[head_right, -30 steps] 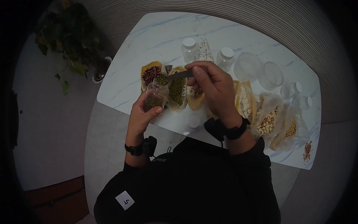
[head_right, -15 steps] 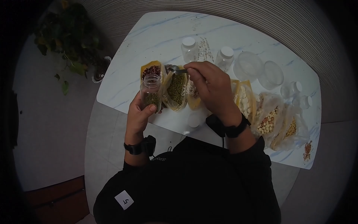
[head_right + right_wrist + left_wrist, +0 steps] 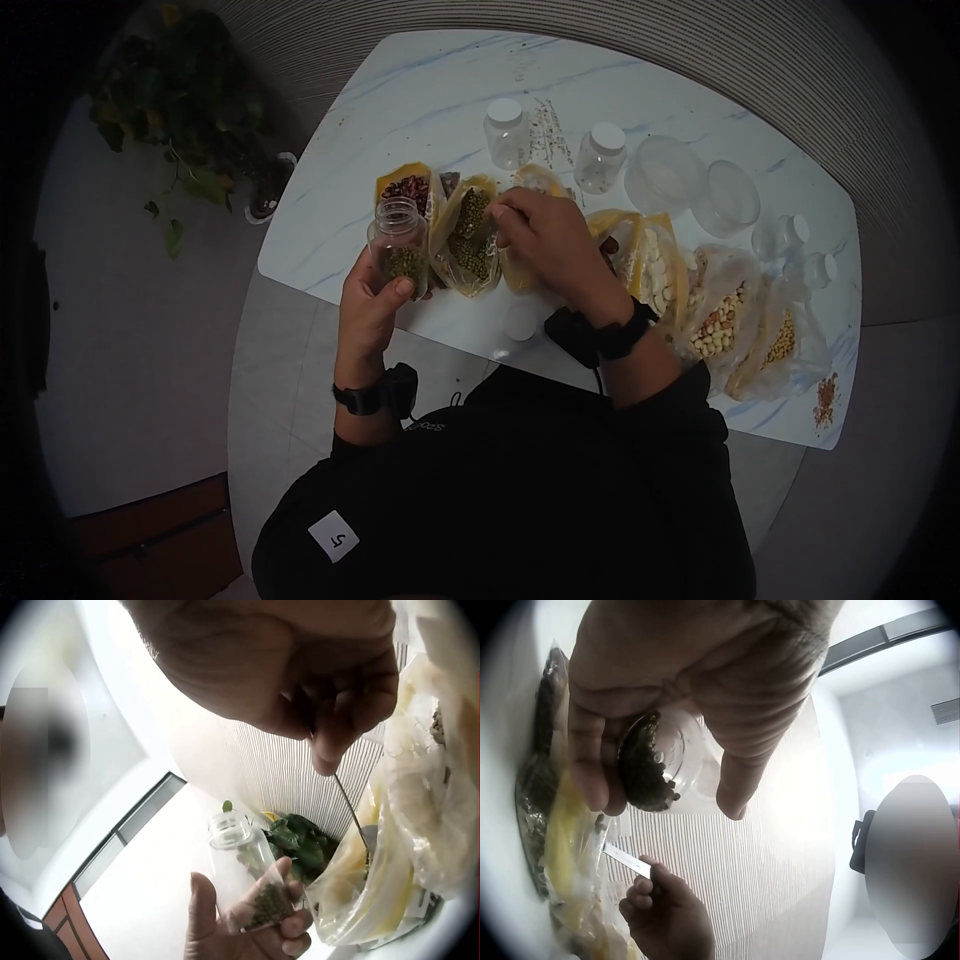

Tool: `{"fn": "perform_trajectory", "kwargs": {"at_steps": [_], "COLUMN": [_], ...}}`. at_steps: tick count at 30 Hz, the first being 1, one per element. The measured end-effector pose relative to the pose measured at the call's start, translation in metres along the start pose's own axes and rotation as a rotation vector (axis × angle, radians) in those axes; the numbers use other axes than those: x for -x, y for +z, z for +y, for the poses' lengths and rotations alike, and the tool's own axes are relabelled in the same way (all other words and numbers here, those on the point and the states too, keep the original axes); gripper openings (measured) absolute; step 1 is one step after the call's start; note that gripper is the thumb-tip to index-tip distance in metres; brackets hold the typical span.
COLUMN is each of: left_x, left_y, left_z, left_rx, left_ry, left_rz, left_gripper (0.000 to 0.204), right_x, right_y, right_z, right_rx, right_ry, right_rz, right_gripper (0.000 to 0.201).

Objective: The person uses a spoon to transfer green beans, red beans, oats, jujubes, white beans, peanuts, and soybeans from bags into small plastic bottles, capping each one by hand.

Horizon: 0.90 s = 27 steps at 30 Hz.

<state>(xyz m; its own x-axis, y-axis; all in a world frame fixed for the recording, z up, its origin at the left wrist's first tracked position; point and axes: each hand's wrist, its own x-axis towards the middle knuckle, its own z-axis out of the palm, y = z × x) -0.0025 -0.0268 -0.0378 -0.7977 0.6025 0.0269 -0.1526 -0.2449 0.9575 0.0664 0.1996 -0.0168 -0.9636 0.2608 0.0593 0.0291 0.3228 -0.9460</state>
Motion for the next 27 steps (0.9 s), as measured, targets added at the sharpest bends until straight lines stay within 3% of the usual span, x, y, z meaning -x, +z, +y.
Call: {"fn": "perform_trajectory", "kwargs": {"at_steps": [1, 5, 10, 17, 23, 25, 27], "left_x": [0.000, 0.001, 0.002, 0.003, 0.003, 0.003, 0.003], "left_y": [-0.001, -0.005, -0.005, 0.003, 0.003, 0.002, 0.001], "left_z": [-0.001, -0.004, -0.004, 0.002, 0.003, 0.002, 0.001], "left_rx": [0.000, -0.014, -0.061, -0.195, -0.153, -0.105, -0.081], "left_ry": [0.000, -0.005, -0.007, -0.011, -0.035, -0.056, -0.051], "left_rz": [0.000, 0.004, 0.018, -0.001, -0.011, -0.015, 0.003], "left_gripper": [0.056, 0.055, 0.054, 0.055, 0.058, 0.058, 0.059], "right_x": [-0.001, -0.003, -0.003, 0.010, 0.021, 0.019, 0.019], "right_y": [-0.001, -0.014, -0.025, -0.017, -0.007, -0.010, -0.011], "right_z": [0.001, -0.001, -0.006, -0.028, -0.036, -0.034, -0.035], "right_rx": [-0.139, -0.264, -0.470, -0.610, -0.326, -0.045, 0.019], "right_ry": [0.099, 0.157, 0.030, -0.143, -0.311, -0.572, -0.642], "right_rz": [0.026, 0.108, 0.245, 0.302, 0.227, 0.152, 0.152], "right_gripper": [0.022, 0.023, 0.023, 0.025, 0.018, 0.016, 0.016]}}
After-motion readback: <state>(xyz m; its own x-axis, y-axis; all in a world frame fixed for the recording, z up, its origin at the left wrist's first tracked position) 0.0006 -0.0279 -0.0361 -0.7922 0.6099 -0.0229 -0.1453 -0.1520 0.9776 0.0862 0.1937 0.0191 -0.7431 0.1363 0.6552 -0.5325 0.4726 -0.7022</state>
